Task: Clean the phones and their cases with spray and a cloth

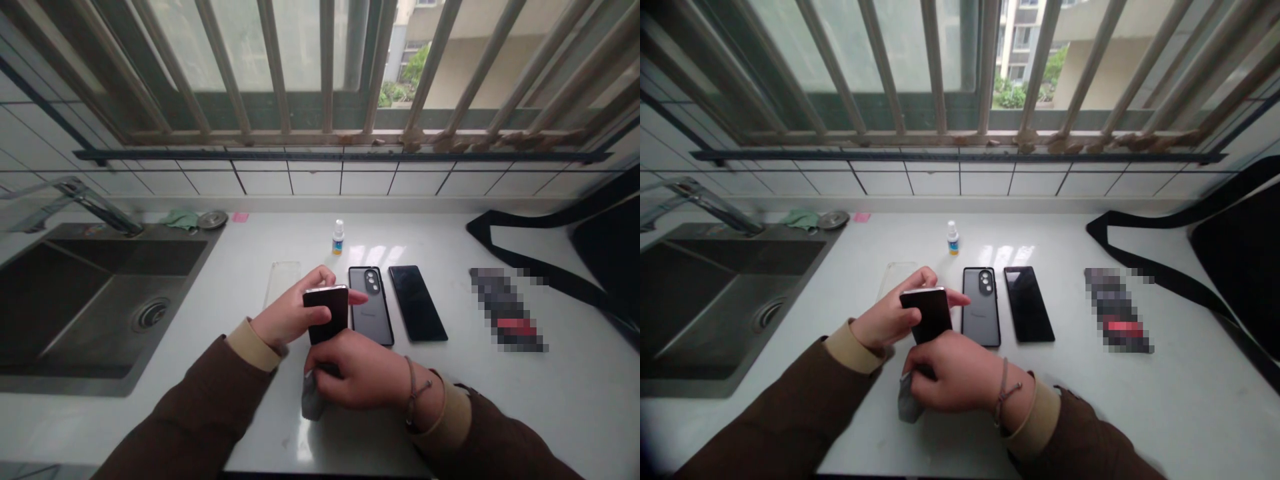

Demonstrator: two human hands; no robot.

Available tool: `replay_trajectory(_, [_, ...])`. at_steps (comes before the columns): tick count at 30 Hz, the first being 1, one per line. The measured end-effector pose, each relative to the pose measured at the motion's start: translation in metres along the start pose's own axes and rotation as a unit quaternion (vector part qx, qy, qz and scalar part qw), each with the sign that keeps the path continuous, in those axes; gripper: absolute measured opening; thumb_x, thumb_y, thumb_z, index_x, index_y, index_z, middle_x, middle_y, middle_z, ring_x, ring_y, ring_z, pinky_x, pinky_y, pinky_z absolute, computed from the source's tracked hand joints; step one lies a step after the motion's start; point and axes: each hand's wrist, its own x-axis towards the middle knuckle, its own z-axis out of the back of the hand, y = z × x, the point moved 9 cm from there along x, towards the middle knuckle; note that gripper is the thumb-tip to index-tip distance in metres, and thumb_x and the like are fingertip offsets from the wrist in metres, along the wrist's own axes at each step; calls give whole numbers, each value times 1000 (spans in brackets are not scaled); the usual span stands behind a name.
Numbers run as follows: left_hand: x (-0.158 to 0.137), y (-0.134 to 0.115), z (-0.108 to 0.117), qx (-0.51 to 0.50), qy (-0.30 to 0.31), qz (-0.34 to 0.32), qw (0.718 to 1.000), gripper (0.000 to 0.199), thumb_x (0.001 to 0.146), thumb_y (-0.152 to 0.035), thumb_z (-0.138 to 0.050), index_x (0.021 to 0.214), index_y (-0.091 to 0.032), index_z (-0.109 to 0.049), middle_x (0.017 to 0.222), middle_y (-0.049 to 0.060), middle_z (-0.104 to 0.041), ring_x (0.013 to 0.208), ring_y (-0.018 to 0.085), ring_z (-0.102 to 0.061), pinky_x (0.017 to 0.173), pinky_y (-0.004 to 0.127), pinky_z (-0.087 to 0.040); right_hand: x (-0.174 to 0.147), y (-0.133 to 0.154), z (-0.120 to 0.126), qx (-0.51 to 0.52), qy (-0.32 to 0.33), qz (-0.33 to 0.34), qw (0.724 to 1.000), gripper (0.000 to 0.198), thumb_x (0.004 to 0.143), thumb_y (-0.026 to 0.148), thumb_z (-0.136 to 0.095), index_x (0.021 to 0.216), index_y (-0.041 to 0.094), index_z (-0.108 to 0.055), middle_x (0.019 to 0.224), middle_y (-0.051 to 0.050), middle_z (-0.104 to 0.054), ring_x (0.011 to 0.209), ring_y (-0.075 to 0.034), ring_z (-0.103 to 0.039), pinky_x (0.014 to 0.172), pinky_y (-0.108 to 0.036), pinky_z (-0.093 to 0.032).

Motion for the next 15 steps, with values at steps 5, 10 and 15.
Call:
replay_trajectory(5, [1,1,-8,-68,-7,11,998,65,76,-49,-100,113,-26,-53,107,7,-75,114,32,-77,95,40,-57,1,0,3,36,1,-11,999,20,89,11,-65,97,19,-82,80,-1,-76,68,-14,-62,66,-25,-47])
replay_trajectory(10, [-2,9,29,-173,-245,71,951,72,90,-87,-63,111,-19,-68,92,7,-74,81,25,-77,92,46,-64,0,-9,0,302,19,-50,952,12,95,27,-73,97,17,-79,80,0,-73,67,-12,-61,66,-24,-50])
replay_trajectory(15, [-17,20,48,-197,-341,104,913,86,101,-89,-27,104,-16,-72,84,13,-77,74,27,-77,81,48,-66,-5,-39,40,490,-200,-41,847,27,92,44,-81,101,19,-78,90,-4,-77,76,-16,-71,66,-27,-59])
